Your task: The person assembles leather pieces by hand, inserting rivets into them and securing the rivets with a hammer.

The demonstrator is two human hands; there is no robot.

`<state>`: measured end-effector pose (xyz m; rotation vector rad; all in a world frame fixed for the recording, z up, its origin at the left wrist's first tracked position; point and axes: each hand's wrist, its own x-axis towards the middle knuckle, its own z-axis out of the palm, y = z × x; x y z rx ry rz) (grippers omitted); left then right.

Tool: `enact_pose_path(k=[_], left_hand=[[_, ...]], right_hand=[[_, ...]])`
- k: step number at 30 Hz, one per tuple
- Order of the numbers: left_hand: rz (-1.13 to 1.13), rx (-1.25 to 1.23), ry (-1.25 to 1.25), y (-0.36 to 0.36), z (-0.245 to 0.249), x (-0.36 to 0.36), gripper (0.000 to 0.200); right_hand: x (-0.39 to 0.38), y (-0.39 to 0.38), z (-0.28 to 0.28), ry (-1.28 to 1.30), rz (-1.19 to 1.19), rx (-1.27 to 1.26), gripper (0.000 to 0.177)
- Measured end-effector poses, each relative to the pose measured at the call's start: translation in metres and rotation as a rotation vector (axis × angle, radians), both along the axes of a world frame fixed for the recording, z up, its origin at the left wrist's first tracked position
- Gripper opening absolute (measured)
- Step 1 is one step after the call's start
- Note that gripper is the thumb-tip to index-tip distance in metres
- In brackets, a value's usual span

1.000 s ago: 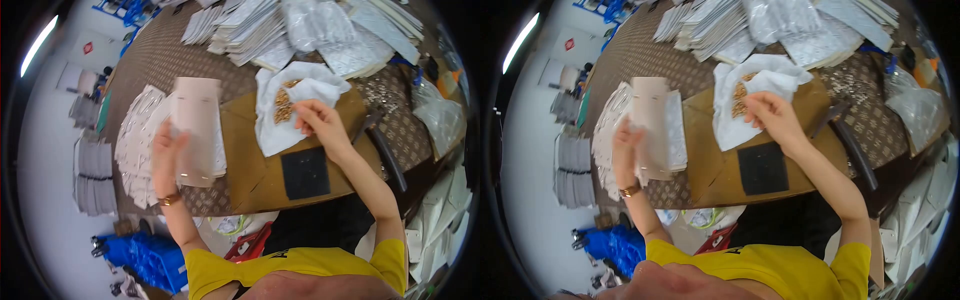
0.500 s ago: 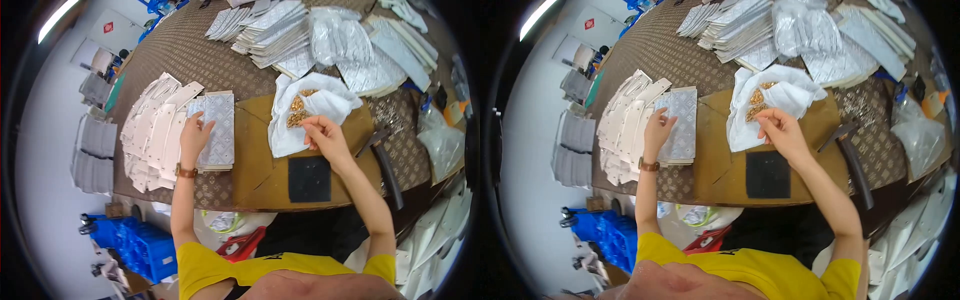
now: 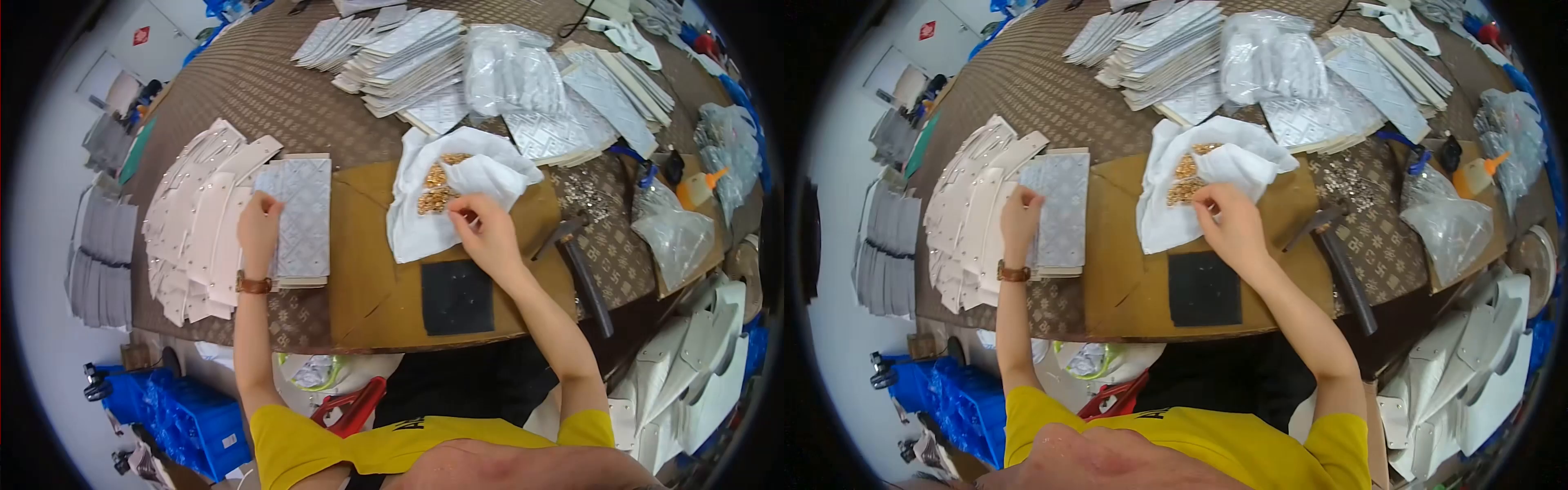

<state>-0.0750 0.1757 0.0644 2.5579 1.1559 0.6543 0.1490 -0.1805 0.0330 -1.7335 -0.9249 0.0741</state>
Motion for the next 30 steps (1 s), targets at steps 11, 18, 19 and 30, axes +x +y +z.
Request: enact_pose_path(k=[11,18,19,30], left_hand=[[0.033,-0.015,0.105,-0.023,0.01,0.012,0.028],[-0.13,-0.016,-0.343,-0.007,0.037,0.008,0.022],[-0.172,-0.046,-0.415,-0.003,0.045,0.01,0.02],[-0.675,-1.039,-0.873,-0.096,0.043,0.076,0.029]], right_hand=[[-0.001,0.005,-0.014,-0.34,-0.059,-0.155,0.011],[-0.002,0.007,-0.014,-0.373,-0.033,-0.165,0.01],[-0.002,0.008,-0.014,-0.377,-0.026,-0.17,0.01],[-0.011,-0.03,0.052,-0.331,0.044,-0.185,0.014]])
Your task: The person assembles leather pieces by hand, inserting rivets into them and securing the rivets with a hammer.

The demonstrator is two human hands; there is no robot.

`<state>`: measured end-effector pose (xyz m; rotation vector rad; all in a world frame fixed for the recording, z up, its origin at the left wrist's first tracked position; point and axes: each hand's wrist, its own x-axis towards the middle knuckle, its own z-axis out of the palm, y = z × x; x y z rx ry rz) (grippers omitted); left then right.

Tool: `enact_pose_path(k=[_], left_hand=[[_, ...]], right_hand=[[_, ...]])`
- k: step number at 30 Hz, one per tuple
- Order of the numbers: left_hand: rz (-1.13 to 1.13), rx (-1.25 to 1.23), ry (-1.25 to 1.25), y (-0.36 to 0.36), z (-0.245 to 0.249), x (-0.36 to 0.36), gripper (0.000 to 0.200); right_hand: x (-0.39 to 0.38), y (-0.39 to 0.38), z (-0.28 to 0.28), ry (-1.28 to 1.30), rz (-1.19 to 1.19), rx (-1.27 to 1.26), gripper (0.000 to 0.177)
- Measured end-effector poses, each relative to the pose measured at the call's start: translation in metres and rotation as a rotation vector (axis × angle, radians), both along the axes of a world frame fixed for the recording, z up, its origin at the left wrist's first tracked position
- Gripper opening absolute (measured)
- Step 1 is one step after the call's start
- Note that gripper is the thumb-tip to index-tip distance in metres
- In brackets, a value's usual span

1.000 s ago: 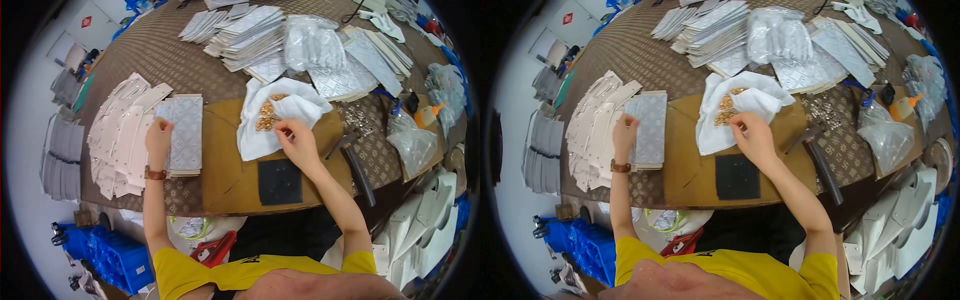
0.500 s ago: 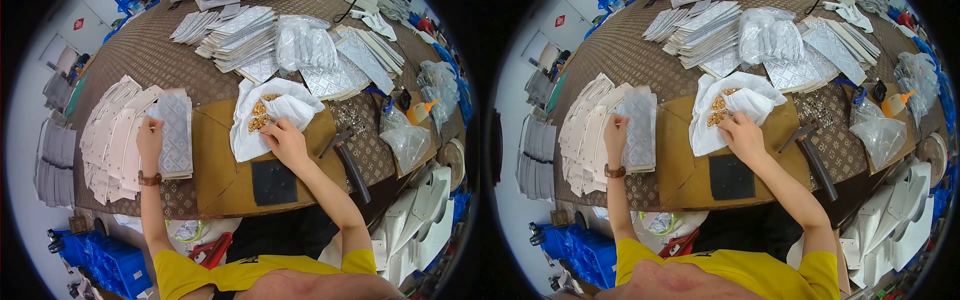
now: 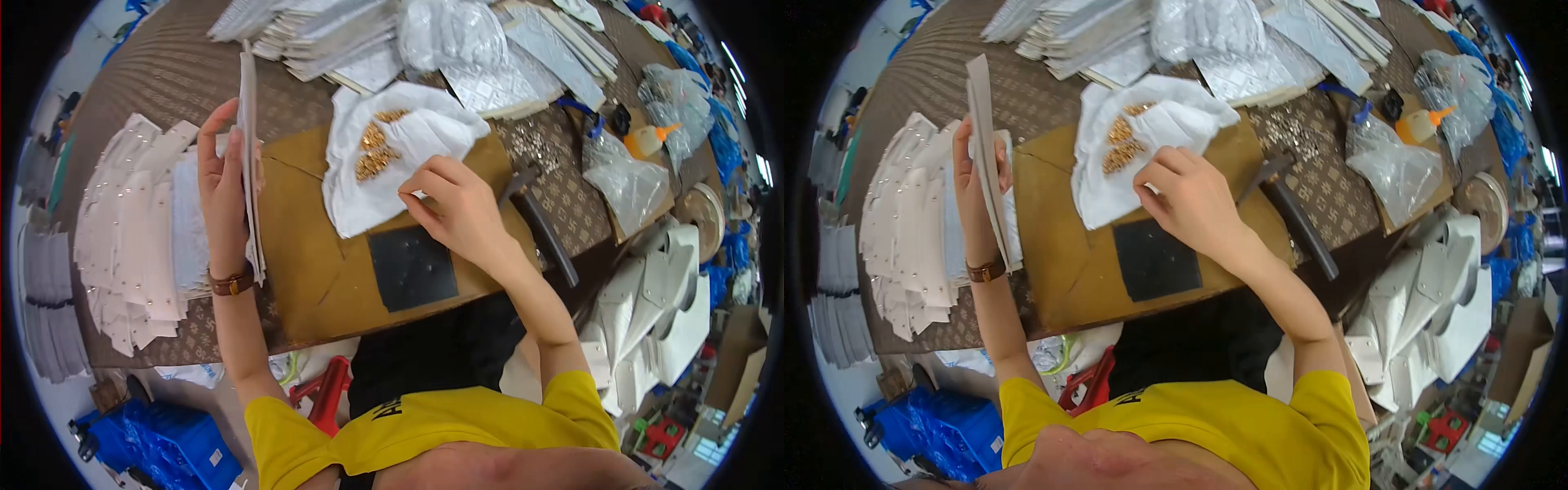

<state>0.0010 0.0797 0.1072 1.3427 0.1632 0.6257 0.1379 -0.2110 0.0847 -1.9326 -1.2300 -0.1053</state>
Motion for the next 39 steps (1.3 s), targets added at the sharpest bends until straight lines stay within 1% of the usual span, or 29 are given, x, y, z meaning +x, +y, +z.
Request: enact_pose_path(k=[1,2,3,5,6,7,9,10,11,13,14,15,17,18,21,26,30,39], left_hand=[[0.047,0.1,0.054,-0.007,-0.003,-0.001,0.033],[0.029,0.071,0.081,-0.014,-0.004,-0.003,0.033],[0.022,0.172,0.087,-0.02,-0.003,-0.002,0.035],[0.022,0.378,0.088,-0.028,-0.002,-0.002,0.041],[0.023,0.359,0.098,-0.031,-0.001,-0.004,0.041],[-0.046,0.422,0.122,-0.034,0.002,-0.005,0.04],[-0.193,0.551,0.167,-0.038,0.004,-0.006,0.039],[-0.201,0.547,0.17,-0.039,0.002,-0.005,0.039],[-0.279,0.647,0.168,-0.038,0.0,-0.003,0.039],[-0.438,0.849,0.155,-0.038,-0.003,0.002,0.039],[-0.448,0.849,0.155,-0.041,-0.006,0.003,0.039],[-0.518,0.862,0.155,-0.048,-0.01,0.003,0.038],[-0.655,0.888,0.153,-0.063,-0.019,0.003,0.037],[-0.661,0.888,0.152,-0.069,-0.021,0.004,0.037],[-0.744,1.02,0.195,-0.084,-0.027,0.004,0.034],[-0.704,1.032,0.232,-0.093,-0.037,0.004,0.031],[-0.647,1.027,0.248,-0.093,-0.038,0.004,0.031],[-0.639,1.055,0.266,-0.095,-0.038,0.004,0.03]], right_hand=[[-0.005,-0.009,0.012,-0.099,0.038,-0.029,0.015],[-0.012,-0.018,0.015,-0.19,0.08,-0.058,0.016],[-0.019,-0.028,0.01,-0.174,0.072,-0.082,0.016],[-0.035,-0.052,-0.001,-0.162,0.134,-0.16,0.017],[-0.041,-0.059,-0.006,-0.156,0.17,-0.194,0.018],[-0.045,-0.063,-0.01,-0.149,0.174,-0.205,0.018],[-0.052,-0.07,-0.017,-0.216,0.173,-0.236,0.019],[-0.054,-0.073,-0.019,-0.25,0.167,-0.247,0.019],[-0.056,-0.075,-0.02,-0.242,0.159,-0.25,0.019],[-0.057,-0.077,-0.017,-0.101,0.094,-0.133,0.019],[-0.058,-0.078,-0.015,-0.032,0.061,-0.073,0.018],[-0.06,-0.081,-0.014,-0.028,0.052,-0.074,0.018],[-0.067,-0.088,-0.009,0.533,-0.105,0.038,0.017],[-0.07,-0.091,-0.008,0.812,-0.182,0.099,0.017],[-0.08,-0.094,-0.017,0.778,-0.178,0.034,0.016],[-0.076,-0.09,-0.028,0.723,-0.197,-0.059,0.015],[-0.07,-0.085,-0.031,0.737,-0.224,-0.099,0.012],[-0.067,-0.084,-0.033,0.783,-0.24,-0.088,0.01]])
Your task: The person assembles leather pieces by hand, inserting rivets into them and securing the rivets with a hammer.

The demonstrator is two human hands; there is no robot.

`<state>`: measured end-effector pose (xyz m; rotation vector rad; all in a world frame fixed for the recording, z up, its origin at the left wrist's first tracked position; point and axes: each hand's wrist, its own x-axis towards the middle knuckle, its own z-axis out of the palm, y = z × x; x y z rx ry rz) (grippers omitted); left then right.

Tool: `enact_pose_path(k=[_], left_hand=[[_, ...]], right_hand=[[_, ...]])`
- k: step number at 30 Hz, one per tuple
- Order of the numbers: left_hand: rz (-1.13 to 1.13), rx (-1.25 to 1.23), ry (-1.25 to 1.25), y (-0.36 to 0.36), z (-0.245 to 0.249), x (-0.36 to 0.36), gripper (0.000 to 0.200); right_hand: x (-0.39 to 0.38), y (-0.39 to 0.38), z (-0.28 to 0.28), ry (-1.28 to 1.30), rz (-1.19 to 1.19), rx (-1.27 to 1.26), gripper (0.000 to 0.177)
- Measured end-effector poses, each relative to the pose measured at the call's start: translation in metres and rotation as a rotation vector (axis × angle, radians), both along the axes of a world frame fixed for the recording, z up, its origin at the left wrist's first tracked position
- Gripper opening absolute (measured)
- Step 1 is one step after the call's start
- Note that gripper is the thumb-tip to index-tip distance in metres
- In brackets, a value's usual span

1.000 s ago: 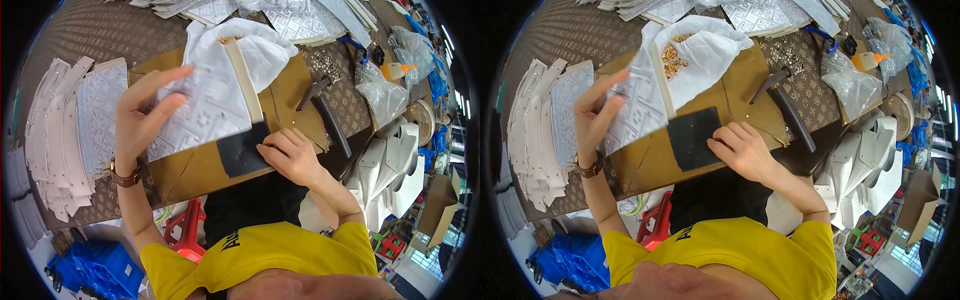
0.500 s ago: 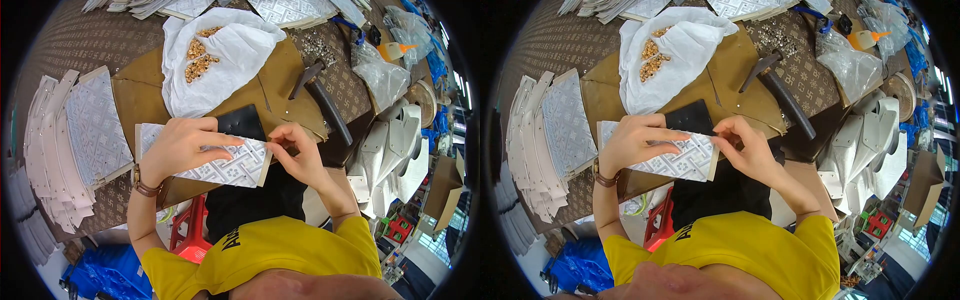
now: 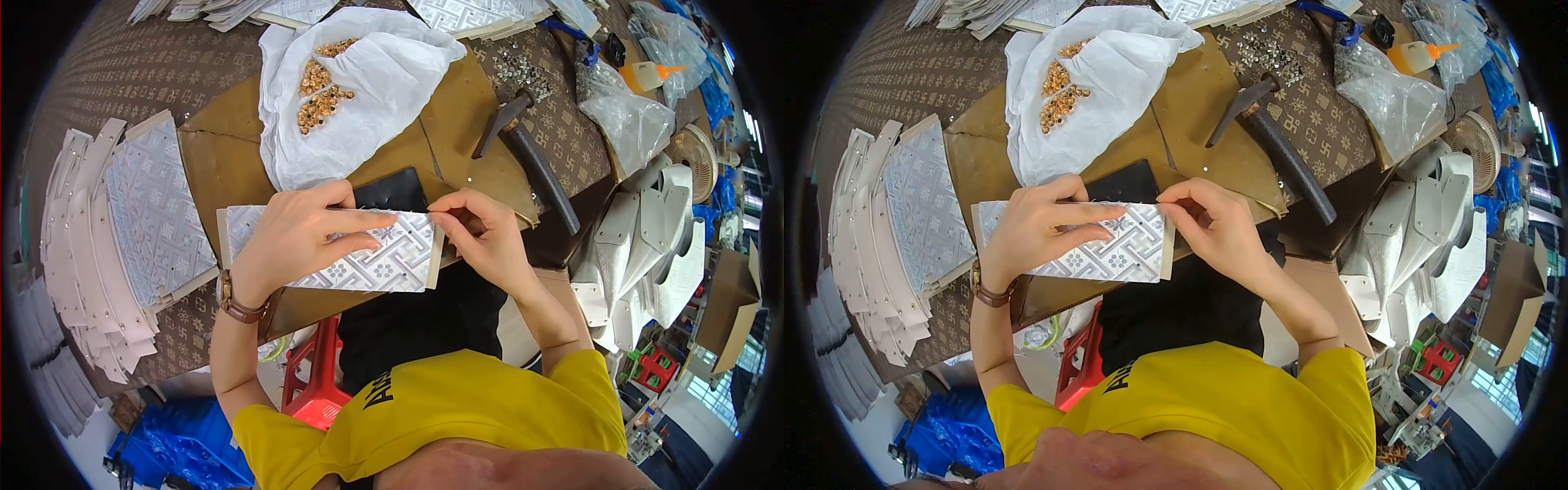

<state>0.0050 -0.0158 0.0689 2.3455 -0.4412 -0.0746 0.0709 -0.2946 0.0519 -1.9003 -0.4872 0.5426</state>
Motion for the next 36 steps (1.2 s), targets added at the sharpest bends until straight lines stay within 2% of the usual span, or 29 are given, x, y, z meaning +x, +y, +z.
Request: enact_pose_path(k=[8,12,14,18,24,30,32,36], left_hand=[[0.006,0.053,-0.029,-0.004,0.005,-0.003,0.03],[-0.007,0.04,-0.05,-0.009,0.006,0.0,0.031],[0.015,0.04,-0.018,-0.008,0.006,-0.001,0.031],[0.016,0.037,-0.026,-0.008,0.007,-0.001,0.032],[0.013,0.017,-0.007,-0.008,0.005,-0.001,0.032],[0.015,0.03,0.009,-0.005,0.003,-0.001,0.029],[0.045,0.027,0.029,-0.004,0.002,-0.001,0.029],[0.023,0.033,0.028,-0.006,0.003,-0.001,0.028]], right_hand=[[0.007,0.0,0.016,-0.17,0.07,-0.071,0.01],[0.04,-0.027,0.047,-0.421,-0.032,-0.167,0.01],[0.075,-0.043,0.05,-0.595,-0.256,-0.197,0.01],[0.145,-0.078,0.02,-0.616,-0.321,-0.311,0.011],[0.183,-0.085,-0.008,-0.673,-0.223,-0.41,0.012],[0.17,-0.07,-0.002,-0.707,-0.154,-0.412,0.008],[0.134,-0.053,0.026,-0.647,-0.182,-0.217,0.008],[0.065,-0.017,0.048,-0.695,0.248,-0.024,0.021]])
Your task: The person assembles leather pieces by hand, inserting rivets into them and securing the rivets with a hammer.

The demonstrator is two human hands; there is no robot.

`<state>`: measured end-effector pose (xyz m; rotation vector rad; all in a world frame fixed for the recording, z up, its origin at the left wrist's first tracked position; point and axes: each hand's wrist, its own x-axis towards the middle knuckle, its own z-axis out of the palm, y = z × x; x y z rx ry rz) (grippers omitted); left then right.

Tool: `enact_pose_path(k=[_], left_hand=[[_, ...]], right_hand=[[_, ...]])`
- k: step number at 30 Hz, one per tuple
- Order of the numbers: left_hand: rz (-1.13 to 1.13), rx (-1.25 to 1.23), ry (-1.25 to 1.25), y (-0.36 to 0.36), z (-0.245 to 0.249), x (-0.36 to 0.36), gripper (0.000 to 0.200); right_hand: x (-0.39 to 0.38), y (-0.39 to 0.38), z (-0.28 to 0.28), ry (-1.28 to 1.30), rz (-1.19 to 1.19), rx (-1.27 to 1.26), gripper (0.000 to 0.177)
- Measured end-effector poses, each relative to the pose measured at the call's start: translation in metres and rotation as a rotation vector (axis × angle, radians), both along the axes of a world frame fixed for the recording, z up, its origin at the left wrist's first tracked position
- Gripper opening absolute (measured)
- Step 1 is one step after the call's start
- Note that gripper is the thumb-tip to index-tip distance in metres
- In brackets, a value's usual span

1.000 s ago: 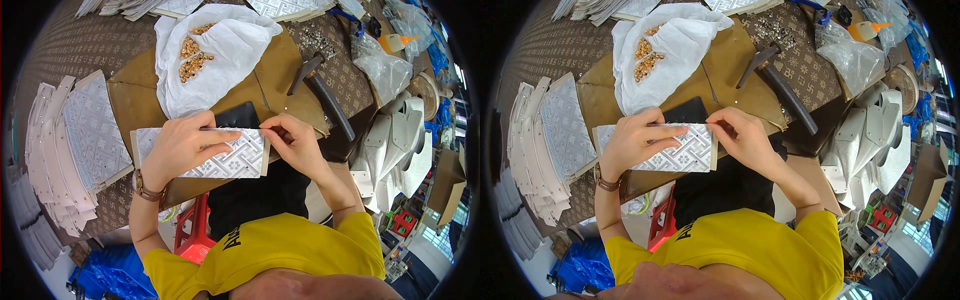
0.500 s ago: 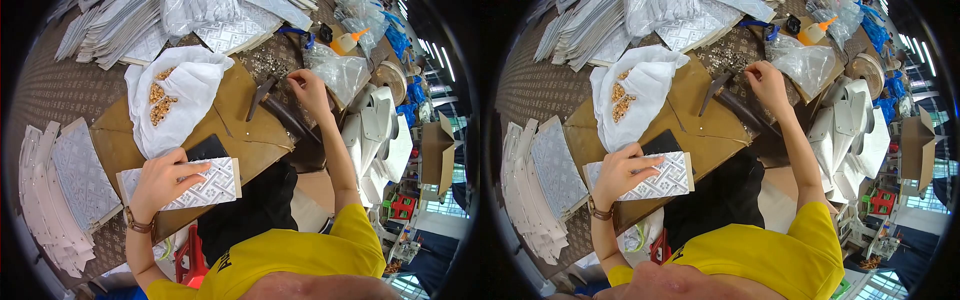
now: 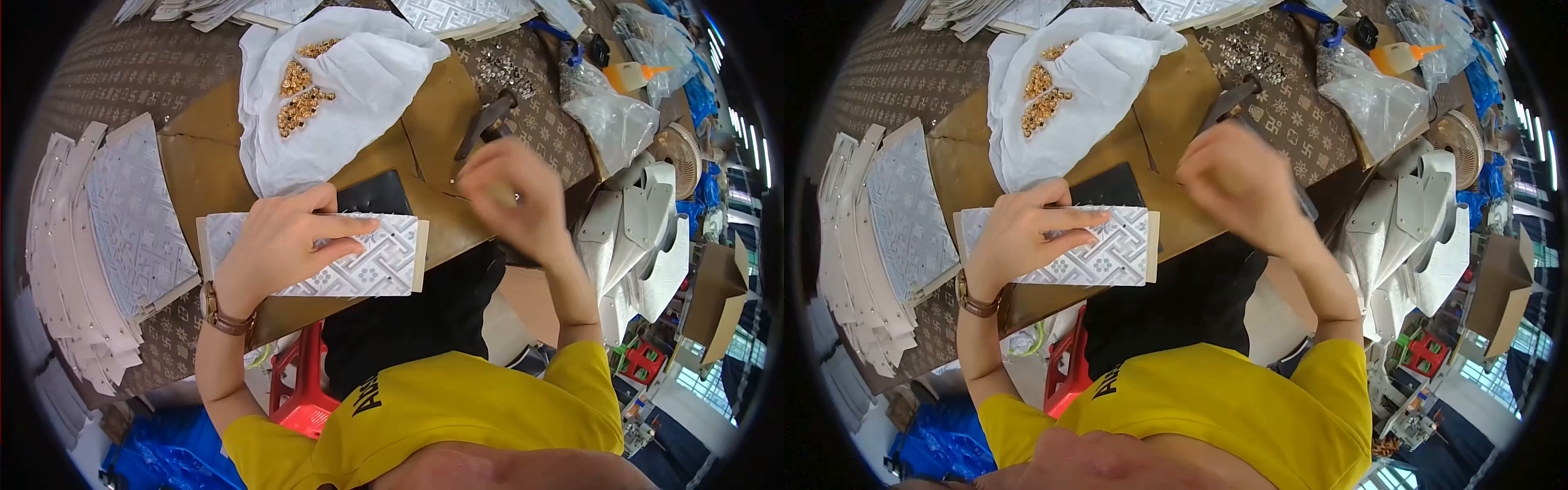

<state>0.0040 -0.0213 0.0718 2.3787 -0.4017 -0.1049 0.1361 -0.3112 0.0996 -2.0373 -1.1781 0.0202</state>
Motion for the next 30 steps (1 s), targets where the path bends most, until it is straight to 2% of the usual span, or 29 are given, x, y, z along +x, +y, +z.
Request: enact_pose_path(k=[2,7,10,11,14,15,17,21,22,24,26,29,30], left_hand=[[0.003,0.009,0.003,0.0,0.001,0.001,0.028],[0.02,0.019,-0.005,-0.002,0.002,0.0,0.027],[0.006,0.013,-0.017,-0.002,0.002,0.0,0.031],[0.009,0.012,-0.016,-0.002,0.002,0.0,0.031],[0.009,0.017,0.003,-0.002,0.002,0.0,0.03],[0.01,0.018,0.001,-0.002,0.002,0.0,0.03],[0.015,0.015,0.005,-0.001,0.001,0.0,0.026],[0.02,0.009,0.016,-0.001,0.0,-0.001,0.024],[0.015,0.011,0.019,-0.001,0.0,-0.001,0.024],[0.014,0.017,0.01,0.0,-0.001,-0.001,0.024],[0.021,0.024,0.006,0.0,-0.002,-0.001,0.024],[0.023,0.005,-0.005,0.003,-0.003,0.0,0.024],[0.022,-0.016,0.001,0.002,-0.005,-0.001,0.024]], right_hand=[[-0.024,0.013,-0.015,0.13,0.123,0.063,0.023],[-0.038,0.025,-0.032,0.108,0.202,-0.021,0.027],[-0.036,0.028,-0.024,-0.161,0.336,-0.096,0.032],[-0.039,0.027,-0.023,-0.159,0.339,-0.096,0.032],[-0.05,0.023,-0.019,-0.503,0.346,-0.145,0.038],[-0.046,0.018,-0.018,-0.505,0.346,-0.144,0.038],[-0.029,0.001,-0.018,-0.332,0.177,-0.095,0.034],[-0.005,-0.017,-0.026,-0.545,-0.463,-0.253,0.021],[0.001,-0.024,-0.033,-0.551,-0.465,-0.247,0.021],[0.012,-0.047,-0.055,-0.489,-0.513,-0.351,0.022],[0.014,-0.053,-0.052,-0.465,-0.539,-0.393,0.024],[-0.005,-0.051,-0.014,-0.088,-0.465,-0.347,0.026],[-0.022,-0.052,0.005,0.166,-0.504,-0.213,0.026]])
